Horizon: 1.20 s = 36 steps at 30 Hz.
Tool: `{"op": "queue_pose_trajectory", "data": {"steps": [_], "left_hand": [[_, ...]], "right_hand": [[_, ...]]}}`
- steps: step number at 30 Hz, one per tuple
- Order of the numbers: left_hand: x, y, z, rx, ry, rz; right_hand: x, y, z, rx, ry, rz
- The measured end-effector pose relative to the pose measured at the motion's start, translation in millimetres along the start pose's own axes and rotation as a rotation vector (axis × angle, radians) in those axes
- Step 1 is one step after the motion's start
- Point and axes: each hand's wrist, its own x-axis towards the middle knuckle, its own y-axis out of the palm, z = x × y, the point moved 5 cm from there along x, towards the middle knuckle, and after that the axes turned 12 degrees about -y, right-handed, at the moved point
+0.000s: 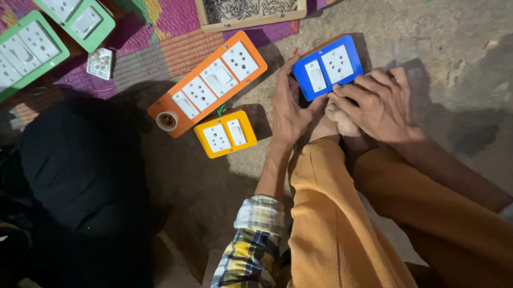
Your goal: The person sits on the floor assembling various colored power strips. They handle multiple units, including green, red, orange, and blue models, attaching wires and inspecting the internal components. A coworker uses a power drill nearby.
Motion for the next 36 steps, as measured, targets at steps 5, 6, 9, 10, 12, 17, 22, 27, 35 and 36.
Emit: {"op": "queue_pose_trajectory", "data": {"steps": [5, 6, 9, 10, 12, 17, 22, 27, 35, 36], "left_hand": [[-2.2, 1.2, -1.0, -0.053, -0.003, 0.024], [-2.0, 2.7, 0.0, -0.067, -0.028, 0.040], [-0.8, 9.0, -3.3, 0.008, 0.045, 0.040], [1.4, 12.0, -1.8, -0.017, 0.016, 0.036], [4.0, 20.3, 0.9, -0.096, -0.003, 0.064], [7.1, 31.9, 12.3, -0.123, -0.011, 0.065], [7.7, 31.7, 21.0, -0.072, -0.092, 0.009], [0.7, 42.7, 15.8, 0.019, -0.066, -0.031], [-19.4, 12.7, 40.3, 0.120, 0.195, -0.105], [-22.3, 0.0, 42.6, 0.001, 0.158, -0.038]], "right_hand": [[-3.5, -0.3, 2.8, -0.031, 0.060, 0.021], [-5.5, 1.3, -1.0, 0.027, 0.121, 0.029], [-8.0, 5.8, -7.8, 0.107, 0.223, -0.110], [-8.3, 3.0, -7.7, 0.061, 0.189, -0.236], [-11.5, 8.1, -13.7, 0.162, 0.208, -0.296], [-20.2, 19.1, -34.9, 0.301, 0.425, -0.238], [-15.6, -1.2, -29.0, 0.140, 0.161, -0.288], [-26.2, -20.1, -46.5, 0.128, 0.190, -0.140], [-70.6, -5.1, -73.9, 0.243, 0.432, 0.055], [-62.8, 9.1, -56.2, 0.277, 0.392, 0.086]]}}
